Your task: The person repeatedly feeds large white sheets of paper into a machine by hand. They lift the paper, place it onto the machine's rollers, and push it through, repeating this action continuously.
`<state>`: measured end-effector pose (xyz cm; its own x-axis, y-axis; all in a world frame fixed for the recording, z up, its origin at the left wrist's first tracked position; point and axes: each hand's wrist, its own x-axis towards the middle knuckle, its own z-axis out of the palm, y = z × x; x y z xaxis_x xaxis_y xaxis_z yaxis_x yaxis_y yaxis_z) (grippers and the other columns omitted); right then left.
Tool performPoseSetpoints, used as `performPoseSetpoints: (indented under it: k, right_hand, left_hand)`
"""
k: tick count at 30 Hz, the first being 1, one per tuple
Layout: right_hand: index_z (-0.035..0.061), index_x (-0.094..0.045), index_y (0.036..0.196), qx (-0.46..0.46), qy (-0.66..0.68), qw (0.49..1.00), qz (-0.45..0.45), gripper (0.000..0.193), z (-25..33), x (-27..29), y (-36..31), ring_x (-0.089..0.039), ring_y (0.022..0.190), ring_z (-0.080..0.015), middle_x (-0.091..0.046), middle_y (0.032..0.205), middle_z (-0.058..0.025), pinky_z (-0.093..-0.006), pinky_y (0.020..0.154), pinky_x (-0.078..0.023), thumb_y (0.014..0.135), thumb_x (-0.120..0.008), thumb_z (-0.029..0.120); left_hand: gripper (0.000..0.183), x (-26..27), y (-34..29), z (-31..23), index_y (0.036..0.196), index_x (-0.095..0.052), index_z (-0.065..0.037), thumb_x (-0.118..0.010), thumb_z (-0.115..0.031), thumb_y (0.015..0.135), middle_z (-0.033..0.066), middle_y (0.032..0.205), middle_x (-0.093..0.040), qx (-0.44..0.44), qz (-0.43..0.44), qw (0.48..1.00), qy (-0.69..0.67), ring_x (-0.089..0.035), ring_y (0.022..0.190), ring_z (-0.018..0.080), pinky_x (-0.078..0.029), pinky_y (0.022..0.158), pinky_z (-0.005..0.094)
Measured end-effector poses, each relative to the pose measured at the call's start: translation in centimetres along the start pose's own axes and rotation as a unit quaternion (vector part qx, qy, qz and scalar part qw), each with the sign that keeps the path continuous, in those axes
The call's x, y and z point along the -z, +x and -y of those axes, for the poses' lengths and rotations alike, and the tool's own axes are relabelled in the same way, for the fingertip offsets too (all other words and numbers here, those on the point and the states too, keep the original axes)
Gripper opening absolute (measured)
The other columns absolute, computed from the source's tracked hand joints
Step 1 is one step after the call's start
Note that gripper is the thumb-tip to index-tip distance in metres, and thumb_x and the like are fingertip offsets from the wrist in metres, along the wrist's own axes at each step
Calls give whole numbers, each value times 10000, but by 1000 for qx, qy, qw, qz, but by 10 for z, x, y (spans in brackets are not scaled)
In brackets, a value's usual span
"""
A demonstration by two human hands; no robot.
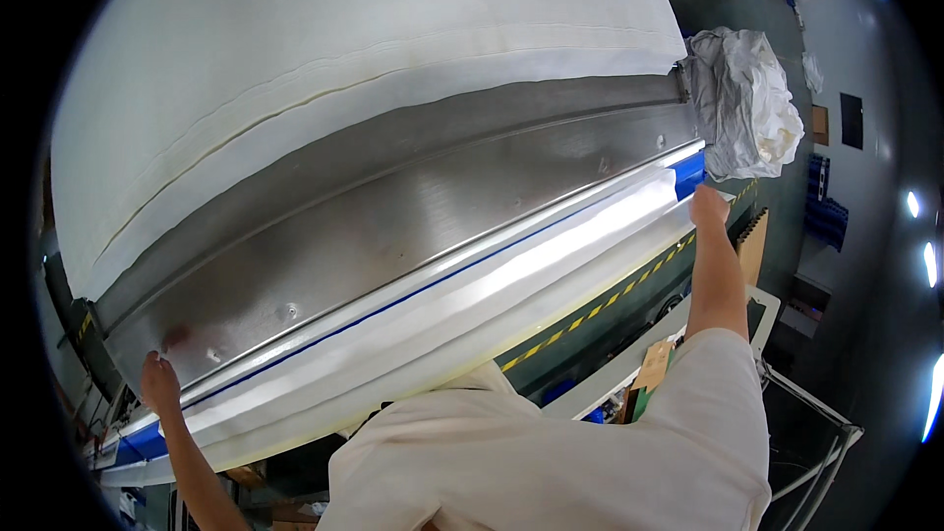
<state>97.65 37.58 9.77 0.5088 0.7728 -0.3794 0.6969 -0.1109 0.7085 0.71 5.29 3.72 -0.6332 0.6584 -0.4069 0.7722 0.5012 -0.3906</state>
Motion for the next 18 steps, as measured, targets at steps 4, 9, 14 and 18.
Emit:
performPoseSetpoints:
  k: [4,9,14,18]
  right_hand:
    - [65,-563,1144,106,214,971,16,470,-1,-20,-4,-612,1013,-313,-635,1099,-156,-406,852,-490,746,-702,272]
    - [42,-527,1216,167,434,880,97,594,21,-59,17,-626,921,-210,-642,1054,-134,-326,797,-486,700,-762,216]
    - [40,-570,1153,171,498,821,221,577,75,-19,-28,-589,802,-155,-635,946,-60,-291,704,-466,682,-791,287]
    - [33,-578,1105,197,533,786,244,479,100,-14,-63,-523,726,-79,-582,837,9,-221,622,-418,706,-788,196]
  left_hand:
    - [263,12,-10,-32,1076,-607,-75,-494,-194,871,158,1035,-636,-33,-46,997,-56,-614,916,344,-489,760,437]
    - [235,13,-35,-69,1051,-638,-58,-540,-168,868,143,1032,-644,-64,-144,965,-208,-643,879,293,-501,754,372]
    - [206,48,-88,-142,1040,-637,-36,-569,-138,874,122,954,-652,-73,-173,912,-364,-634,811,242,-495,716,330]
    - [167,71,-121,-201,1011,-640,-30,-583,-98,869,111,910,-650,-103,-158,862,-470,-620,772,211,-492,692,303]
